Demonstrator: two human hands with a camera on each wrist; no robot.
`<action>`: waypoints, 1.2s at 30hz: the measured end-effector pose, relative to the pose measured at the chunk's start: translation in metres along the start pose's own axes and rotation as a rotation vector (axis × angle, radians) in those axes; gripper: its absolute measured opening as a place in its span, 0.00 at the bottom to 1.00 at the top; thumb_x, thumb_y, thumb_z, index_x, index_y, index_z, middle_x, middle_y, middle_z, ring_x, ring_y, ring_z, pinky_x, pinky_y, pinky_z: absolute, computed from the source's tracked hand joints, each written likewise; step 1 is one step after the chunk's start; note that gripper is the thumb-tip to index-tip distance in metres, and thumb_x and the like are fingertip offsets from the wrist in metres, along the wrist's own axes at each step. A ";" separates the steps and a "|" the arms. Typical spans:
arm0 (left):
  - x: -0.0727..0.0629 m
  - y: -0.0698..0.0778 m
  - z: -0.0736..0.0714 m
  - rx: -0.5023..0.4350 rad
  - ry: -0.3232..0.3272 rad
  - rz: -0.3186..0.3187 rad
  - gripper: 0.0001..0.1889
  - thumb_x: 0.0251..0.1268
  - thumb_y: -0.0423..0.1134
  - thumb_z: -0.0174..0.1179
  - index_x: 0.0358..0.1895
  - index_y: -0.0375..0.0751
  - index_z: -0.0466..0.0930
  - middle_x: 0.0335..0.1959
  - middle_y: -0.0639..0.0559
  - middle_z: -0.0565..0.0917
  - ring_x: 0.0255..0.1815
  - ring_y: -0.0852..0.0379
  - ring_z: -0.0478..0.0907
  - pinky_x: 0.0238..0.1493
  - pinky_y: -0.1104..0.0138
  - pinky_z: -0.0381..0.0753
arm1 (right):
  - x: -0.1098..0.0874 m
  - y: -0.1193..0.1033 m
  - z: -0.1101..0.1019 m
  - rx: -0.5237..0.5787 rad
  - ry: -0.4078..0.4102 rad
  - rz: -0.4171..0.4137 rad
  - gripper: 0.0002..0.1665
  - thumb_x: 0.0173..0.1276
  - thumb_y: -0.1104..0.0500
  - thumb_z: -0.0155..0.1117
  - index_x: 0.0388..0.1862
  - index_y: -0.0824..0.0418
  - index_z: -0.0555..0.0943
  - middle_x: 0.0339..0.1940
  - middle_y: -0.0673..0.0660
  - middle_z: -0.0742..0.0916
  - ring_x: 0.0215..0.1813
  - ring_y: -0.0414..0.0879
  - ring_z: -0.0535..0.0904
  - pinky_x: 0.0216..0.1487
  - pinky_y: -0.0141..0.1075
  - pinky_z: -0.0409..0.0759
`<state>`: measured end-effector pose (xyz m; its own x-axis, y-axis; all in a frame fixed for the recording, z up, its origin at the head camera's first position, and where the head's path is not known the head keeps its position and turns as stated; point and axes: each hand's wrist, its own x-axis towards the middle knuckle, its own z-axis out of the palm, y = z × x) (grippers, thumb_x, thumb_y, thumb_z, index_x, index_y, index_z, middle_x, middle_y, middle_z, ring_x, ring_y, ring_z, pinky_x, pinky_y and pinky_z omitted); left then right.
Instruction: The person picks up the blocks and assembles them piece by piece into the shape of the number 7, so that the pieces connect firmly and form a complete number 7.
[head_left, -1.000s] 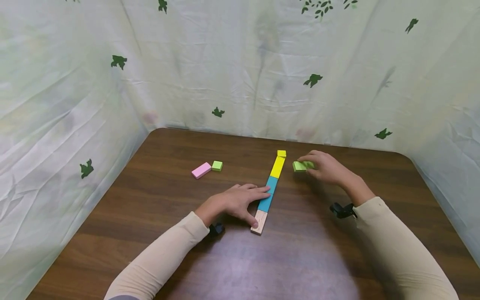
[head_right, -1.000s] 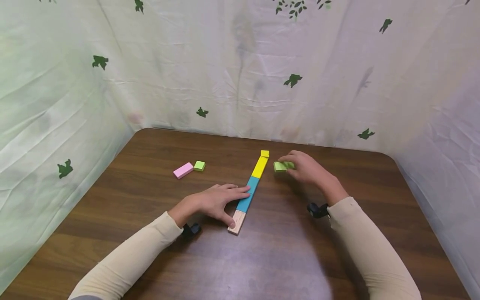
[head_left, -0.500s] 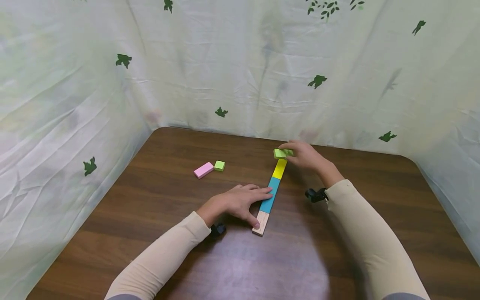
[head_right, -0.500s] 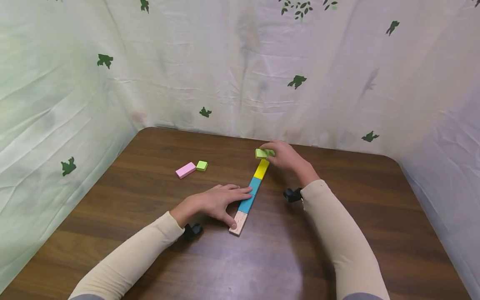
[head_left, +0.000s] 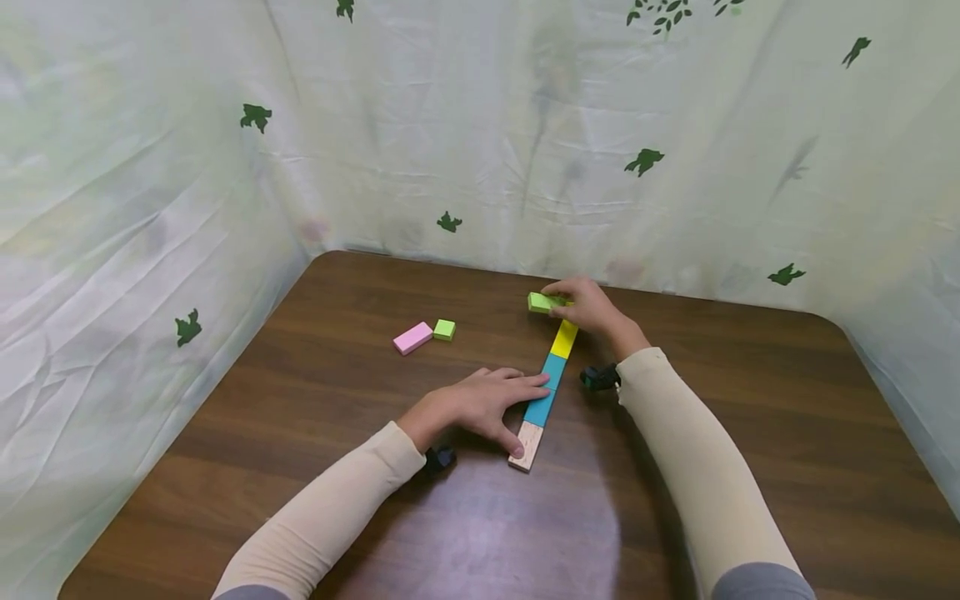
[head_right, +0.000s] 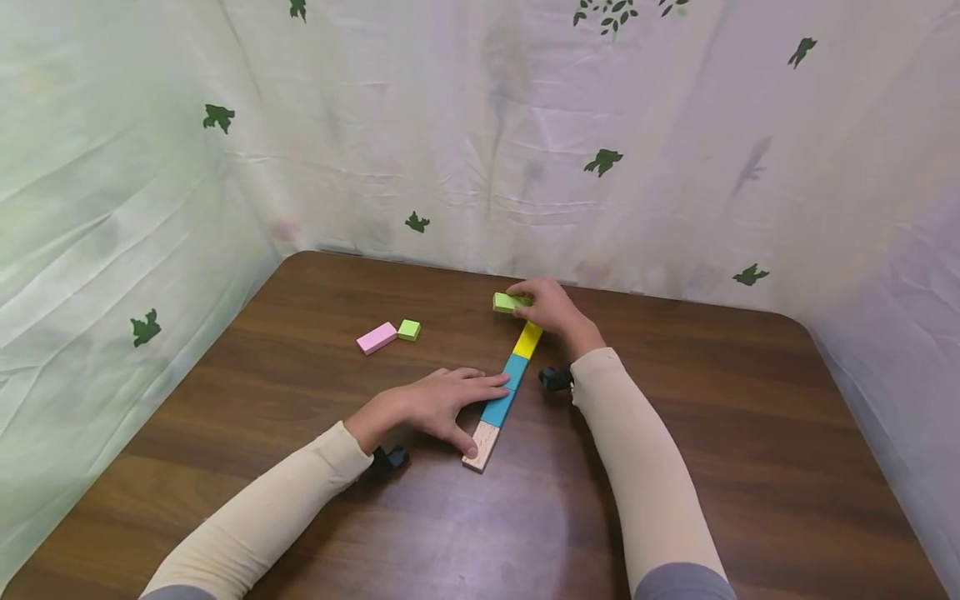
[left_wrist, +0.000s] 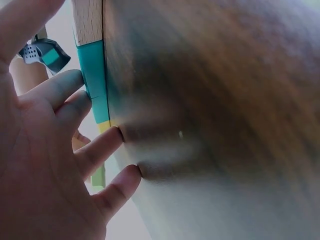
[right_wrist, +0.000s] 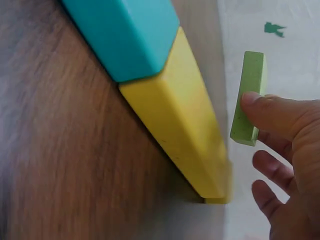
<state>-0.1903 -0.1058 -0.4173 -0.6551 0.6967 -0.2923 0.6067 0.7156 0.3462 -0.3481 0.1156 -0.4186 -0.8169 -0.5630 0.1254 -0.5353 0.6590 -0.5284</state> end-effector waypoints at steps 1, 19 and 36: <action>0.000 0.000 0.000 0.001 0.000 0.002 0.48 0.55 0.63 0.68 0.78 0.63 0.55 0.82 0.67 0.48 0.82 0.52 0.50 0.77 0.48 0.54 | 0.002 0.001 0.002 -0.006 0.006 0.006 0.22 0.68 0.63 0.66 0.60 0.64 0.81 0.59 0.64 0.85 0.58 0.59 0.79 0.60 0.53 0.77; -0.001 0.001 -0.001 0.016 -0.005 0.000 0.47 0.56 0.62 0.67 0.79 0.63 0.54 0.82 0.67 0.47 0.82 0.52 0.49 0.77 0.48 0.55 | 0.010 0.005 0.016 -0.113 -0.031 0.145 0.22 0.70 0.55 0.64 0.62 0.55 0.81 0.63 0.60 0.83 0.61 0.60 0.68 0.67 0.58 0.62; -0.002 0.002 -0.001 0.025 -0.013 -0.006 0.48 0.56 0.63 0.68 0.79 0.63 0.54 0.82 0.67 0.47 0.82 0.52 0.49 0.78 0.47 0.53 | 0.007 0.019 0.008 0.129 -0.089 0.243 0.22 0.71 0.57 0.63 0.63 0.58 0.80 0.69 0.65 0.76 0.60 0.58 0.72 0.56 0.46 0.73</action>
<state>-0.1883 -0.1057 -0.4152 -0.6527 0.6930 -0.3060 0.6142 0.7206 0.3218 -0.3621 0.1206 -0.4344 -0.8928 -0.4415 -0.0891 -0.2895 0.7141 -0.6374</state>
